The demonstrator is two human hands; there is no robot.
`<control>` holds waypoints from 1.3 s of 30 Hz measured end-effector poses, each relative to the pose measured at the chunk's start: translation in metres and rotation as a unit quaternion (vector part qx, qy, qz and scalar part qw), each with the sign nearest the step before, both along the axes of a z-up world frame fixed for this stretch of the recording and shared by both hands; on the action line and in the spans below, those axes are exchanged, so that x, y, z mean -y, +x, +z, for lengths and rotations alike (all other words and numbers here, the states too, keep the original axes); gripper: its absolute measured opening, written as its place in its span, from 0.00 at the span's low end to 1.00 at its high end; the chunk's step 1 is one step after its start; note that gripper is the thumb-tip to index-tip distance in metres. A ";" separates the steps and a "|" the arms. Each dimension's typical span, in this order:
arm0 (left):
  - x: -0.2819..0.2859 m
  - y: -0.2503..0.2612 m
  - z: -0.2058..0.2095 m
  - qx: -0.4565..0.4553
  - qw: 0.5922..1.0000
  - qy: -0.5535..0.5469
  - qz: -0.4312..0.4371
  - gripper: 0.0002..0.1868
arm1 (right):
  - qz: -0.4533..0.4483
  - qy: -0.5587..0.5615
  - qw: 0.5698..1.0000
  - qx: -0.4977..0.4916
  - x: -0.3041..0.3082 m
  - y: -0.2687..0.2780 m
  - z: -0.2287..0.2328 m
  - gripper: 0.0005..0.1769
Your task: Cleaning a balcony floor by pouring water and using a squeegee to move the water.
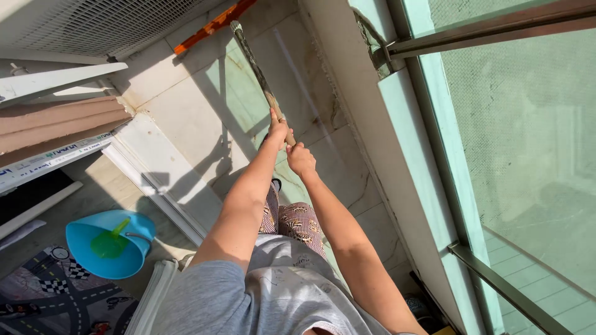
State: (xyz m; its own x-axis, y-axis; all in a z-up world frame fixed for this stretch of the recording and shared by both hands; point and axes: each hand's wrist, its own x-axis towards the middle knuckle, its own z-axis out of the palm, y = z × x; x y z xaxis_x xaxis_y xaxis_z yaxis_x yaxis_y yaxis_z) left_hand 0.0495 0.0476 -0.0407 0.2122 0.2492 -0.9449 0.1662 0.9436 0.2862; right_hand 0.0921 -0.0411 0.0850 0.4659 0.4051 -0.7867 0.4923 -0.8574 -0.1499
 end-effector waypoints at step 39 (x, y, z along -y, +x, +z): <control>0.150 -0.037 -0.019 -0.050 0.995 0.061 0.061 0.41 | 0.031 -0.031 0.997 -0.061 0.123 -0.004 -0.023 0.37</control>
